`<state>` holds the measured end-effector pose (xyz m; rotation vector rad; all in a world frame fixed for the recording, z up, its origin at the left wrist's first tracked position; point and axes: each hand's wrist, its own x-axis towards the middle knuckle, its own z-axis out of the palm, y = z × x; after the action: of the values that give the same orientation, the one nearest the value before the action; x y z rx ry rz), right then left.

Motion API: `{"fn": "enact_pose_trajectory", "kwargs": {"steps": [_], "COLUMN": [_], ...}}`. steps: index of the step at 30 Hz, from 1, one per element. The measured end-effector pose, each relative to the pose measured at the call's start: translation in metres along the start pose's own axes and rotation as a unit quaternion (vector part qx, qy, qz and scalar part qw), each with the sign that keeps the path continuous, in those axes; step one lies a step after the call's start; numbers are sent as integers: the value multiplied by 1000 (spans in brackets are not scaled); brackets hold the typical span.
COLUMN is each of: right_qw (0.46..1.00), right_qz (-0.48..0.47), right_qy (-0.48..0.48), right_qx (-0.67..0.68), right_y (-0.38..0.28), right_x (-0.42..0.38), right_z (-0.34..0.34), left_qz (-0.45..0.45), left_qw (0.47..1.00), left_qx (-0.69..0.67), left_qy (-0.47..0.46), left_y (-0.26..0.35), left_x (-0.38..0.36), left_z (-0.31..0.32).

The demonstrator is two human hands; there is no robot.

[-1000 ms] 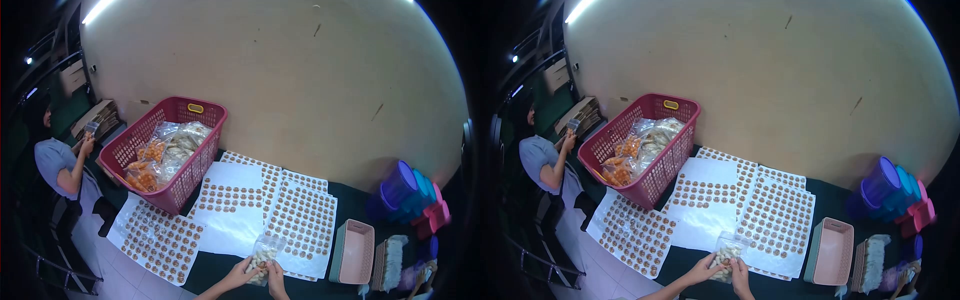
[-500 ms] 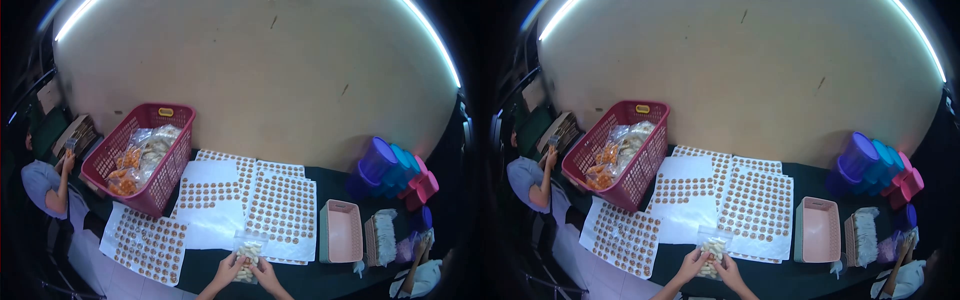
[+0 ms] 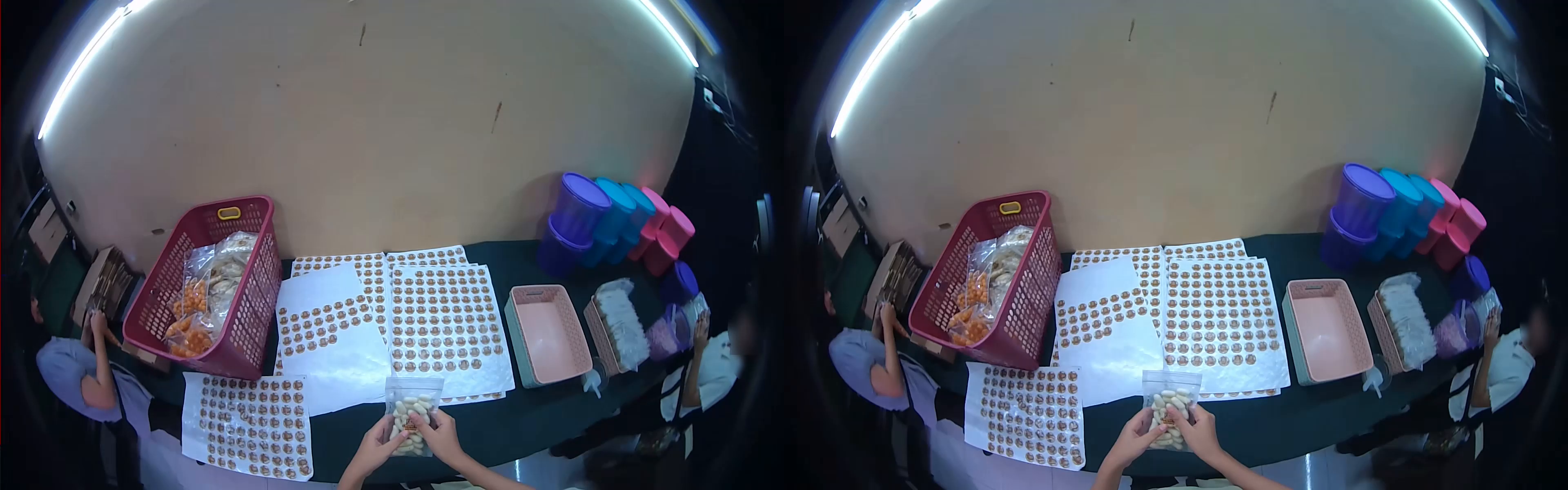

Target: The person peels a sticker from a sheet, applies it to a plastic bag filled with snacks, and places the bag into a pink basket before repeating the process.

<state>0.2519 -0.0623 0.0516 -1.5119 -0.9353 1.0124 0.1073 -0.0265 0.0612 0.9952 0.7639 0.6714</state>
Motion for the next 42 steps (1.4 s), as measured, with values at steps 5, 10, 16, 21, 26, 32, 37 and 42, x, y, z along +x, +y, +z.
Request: {"fn": "enact_pose_trajectory", "kwargs": {"steps": [5,10,16,21,26,32,37,42], "right_qw": [998,996,996,992,995,989,975,961], "right_qz": [-47,13,-70,-83,-69,-116,-189,-230], "right_qy": [27,-61,-52,-96,-60,-96,-10,-19], "right_qx": [34,65,14,-25,45,-9,-119,-150], "right_y": [-9,-9,-41,-38,-35,-44,-97,-100], "right_x": [5,4,-8,-18,-35,-42,-51,-50], "right_z": [27,55,99,117,140,127,109,143], "left_qz": [17,9,55,89,135,180,249,308], "left_qw": [999,998,992,987,982,962,864,861], "left_qx": [6,18,36,29,68,189,433,404], "left_qy": [39,54,104,133,115,81,-66,29], "left_y": [6,28,42,51,59,83,103,95], "left_x": [8,-11,-21,-29,-33,-37,-52,-61], "left_z": [-19,-40,-78,-100,-124,-147,-133,-132]}}
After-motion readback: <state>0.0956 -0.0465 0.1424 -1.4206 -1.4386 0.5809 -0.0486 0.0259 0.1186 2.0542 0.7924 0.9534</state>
